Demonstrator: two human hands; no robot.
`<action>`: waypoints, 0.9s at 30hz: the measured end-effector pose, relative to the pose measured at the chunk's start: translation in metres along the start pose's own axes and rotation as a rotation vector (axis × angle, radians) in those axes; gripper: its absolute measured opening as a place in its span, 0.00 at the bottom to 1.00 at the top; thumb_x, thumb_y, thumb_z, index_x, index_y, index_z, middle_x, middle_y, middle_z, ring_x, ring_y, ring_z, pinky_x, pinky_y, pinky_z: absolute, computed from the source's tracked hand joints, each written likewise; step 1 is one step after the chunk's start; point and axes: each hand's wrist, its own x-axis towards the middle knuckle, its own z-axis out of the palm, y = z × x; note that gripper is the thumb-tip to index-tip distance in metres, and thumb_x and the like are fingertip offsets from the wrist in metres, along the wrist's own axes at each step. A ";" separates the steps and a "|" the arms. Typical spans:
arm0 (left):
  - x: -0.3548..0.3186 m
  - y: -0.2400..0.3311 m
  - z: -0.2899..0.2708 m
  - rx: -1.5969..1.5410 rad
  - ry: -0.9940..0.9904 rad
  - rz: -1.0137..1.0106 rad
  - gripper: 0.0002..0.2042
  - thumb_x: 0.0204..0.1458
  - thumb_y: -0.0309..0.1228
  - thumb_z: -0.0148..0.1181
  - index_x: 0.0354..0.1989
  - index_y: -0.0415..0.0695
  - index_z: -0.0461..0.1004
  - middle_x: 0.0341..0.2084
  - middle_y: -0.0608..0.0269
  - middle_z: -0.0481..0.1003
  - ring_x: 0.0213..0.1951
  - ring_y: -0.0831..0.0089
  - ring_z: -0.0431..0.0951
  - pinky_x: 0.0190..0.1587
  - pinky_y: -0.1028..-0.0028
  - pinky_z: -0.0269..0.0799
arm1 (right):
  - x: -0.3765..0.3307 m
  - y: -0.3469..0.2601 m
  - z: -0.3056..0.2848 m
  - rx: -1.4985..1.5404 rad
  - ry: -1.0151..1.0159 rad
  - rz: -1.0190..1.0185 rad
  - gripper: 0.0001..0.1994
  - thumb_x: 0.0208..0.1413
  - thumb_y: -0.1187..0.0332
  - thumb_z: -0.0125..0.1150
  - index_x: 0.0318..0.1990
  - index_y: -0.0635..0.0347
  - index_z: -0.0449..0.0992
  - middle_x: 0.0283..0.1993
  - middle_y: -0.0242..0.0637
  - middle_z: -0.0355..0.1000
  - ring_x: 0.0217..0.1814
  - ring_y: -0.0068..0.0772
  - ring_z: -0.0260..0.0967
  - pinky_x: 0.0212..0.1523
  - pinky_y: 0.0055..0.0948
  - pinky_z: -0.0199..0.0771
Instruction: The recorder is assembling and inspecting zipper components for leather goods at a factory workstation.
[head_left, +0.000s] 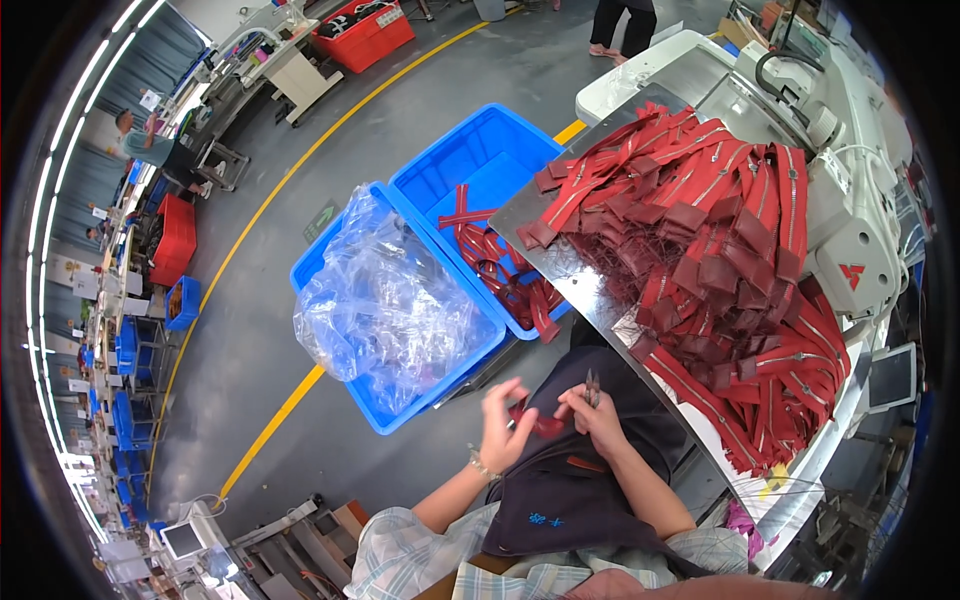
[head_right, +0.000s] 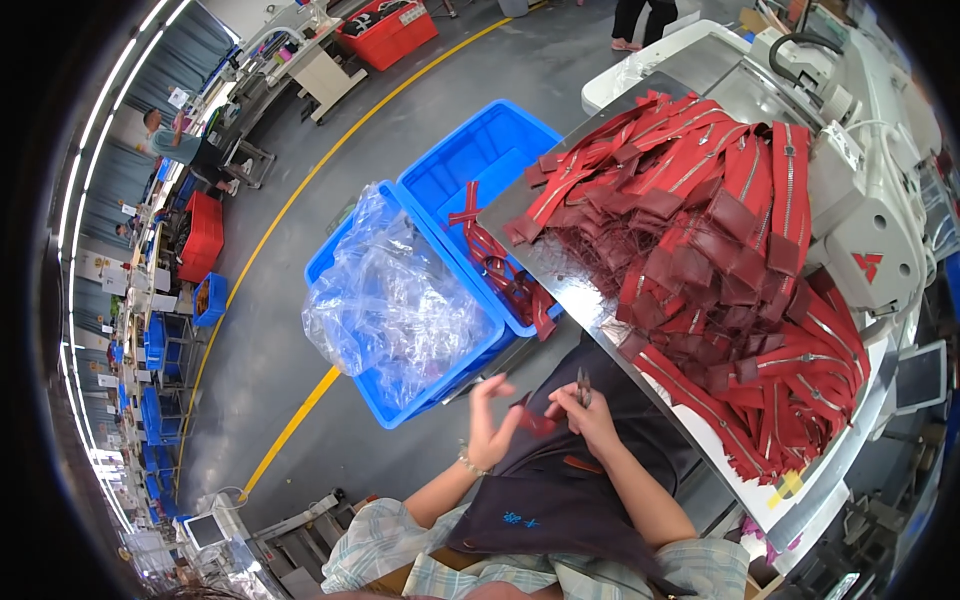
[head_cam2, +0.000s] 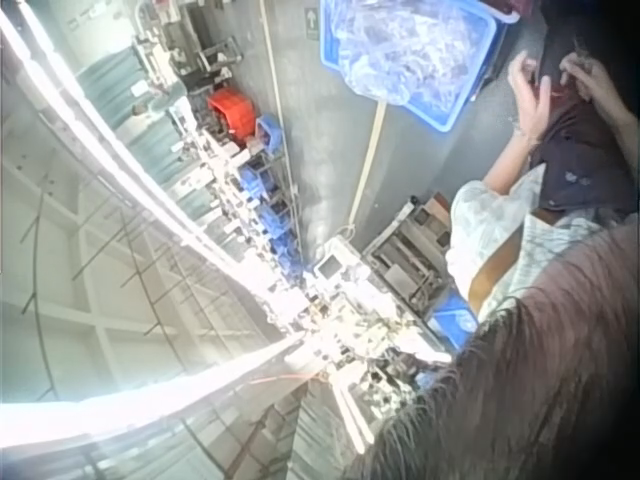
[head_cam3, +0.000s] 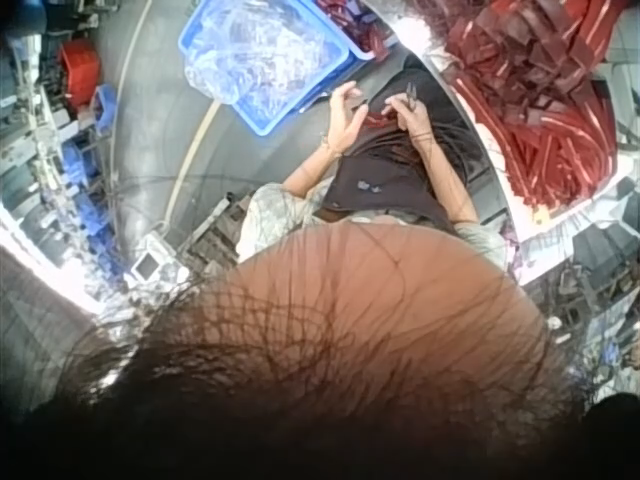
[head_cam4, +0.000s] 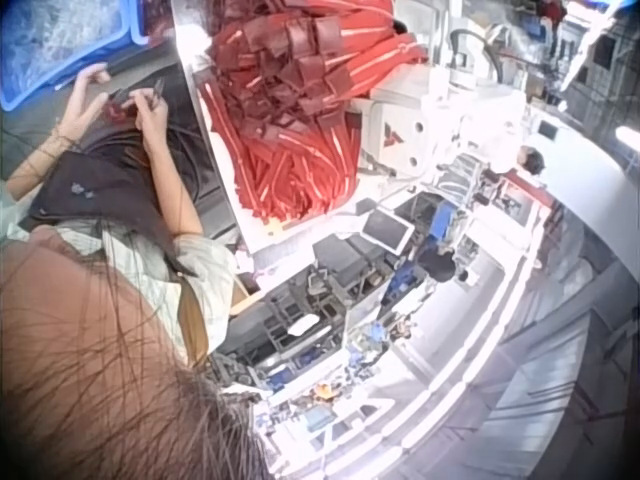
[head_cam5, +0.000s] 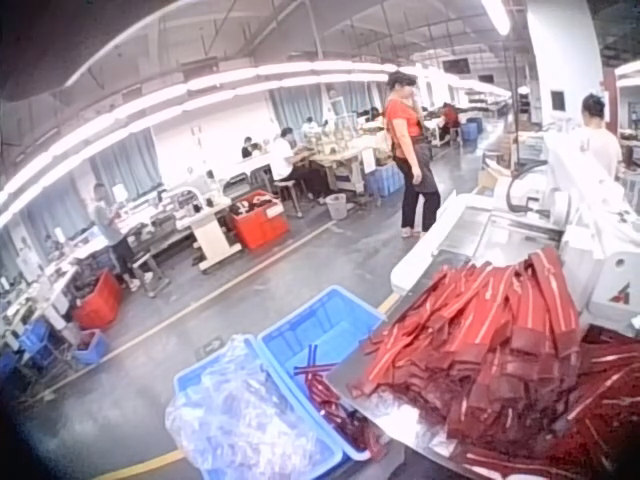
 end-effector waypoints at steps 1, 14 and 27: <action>0.002 0.000 0.012 -0.161 -0.088 -0.240 0.19 0.50 0.25 0.53 0.50 0.35 0.60 0.40 0.56 0.68 0.43 0.70 0.68 0.47 0.72 0.60 | -0.004 0.002 0.002 -0.058 -0.001 0.026 0.09 0.54 0.65 0.55 0.33 0.62 0.74 0.20 0.25 0.68 0.13 0.09 0.50 0.13 0.13 0.45; -0.022 -0.034 0.054 -0.790 0.064 -0.691 0.11 0.59 0.33 0.40 0.35 0.39 0.67 0.29 0.58 0.74 0.31 0.76 0.74 0.34 0.78 0.70 | -0.005 0.003 -0.014 -0.169 -0.130 0.234 0.22 0.59 0.49 0.40 0.36 0.60 0.71 0.19 0.29 0.66 0.11 0.11 0.45 0.11 0.15 0.41; -0.022 -0.024 0.030 -0.204 -0.313 -0.572 0.15 0.59 0.33 0.42 0.25 0.38 0.70 0.12 0.66 0.68 0.15 0.82 0.67 0.20 0.80 0.61 | 0.057 -0.003 -0.030 -0.265 -0.280 0.435 0.18 0.58 0.51 0.44 0.31 0.56 0.69 0.14 0.19 0.52 0.10 0.08 0.38 0.10 0.14 0.34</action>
